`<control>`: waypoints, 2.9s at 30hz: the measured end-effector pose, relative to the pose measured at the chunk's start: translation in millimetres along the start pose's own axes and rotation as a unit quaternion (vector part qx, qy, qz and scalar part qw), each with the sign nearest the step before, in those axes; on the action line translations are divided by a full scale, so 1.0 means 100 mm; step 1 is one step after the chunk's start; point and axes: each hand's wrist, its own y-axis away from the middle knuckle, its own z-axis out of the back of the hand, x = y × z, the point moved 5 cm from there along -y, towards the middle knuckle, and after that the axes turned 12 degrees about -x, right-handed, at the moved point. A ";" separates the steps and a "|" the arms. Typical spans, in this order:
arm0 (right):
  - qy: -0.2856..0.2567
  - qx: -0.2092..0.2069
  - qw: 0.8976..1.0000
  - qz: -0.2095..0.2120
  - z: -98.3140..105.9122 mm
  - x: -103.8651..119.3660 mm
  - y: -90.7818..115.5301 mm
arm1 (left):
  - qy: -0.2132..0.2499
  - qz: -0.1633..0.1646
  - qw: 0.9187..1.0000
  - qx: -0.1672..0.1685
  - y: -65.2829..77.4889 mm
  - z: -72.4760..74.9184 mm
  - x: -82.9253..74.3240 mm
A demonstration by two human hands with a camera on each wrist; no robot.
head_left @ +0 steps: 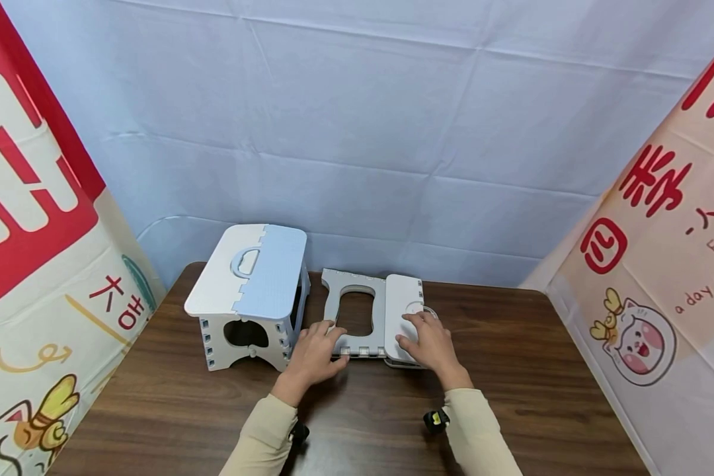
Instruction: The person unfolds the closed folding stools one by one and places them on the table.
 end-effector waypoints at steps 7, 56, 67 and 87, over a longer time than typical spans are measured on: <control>-0.011 0.010 1.000 -0.026 -0.05 -0.13 0.03 | -0.008 0.006 1.000 0.007 0.01 -0.06 0.06; -0.143 0.035 0.946 -0.288 -0.30 -0.57 0.29 | -0.102 0.086 0.991 -0.001 0.05 -0.34 0.14; -0.167 0.025 0.938 -0.304 -0.31 -0.56 0.34 | -0.101 0.091 0.991 0.006 0.08 -0.36 0.18; -0.254 -0.031 0.895 -0.366 -0.14 -0.62 0.50 | -0.053 0.133 0.989 0.045 0.07 -0.31 0.00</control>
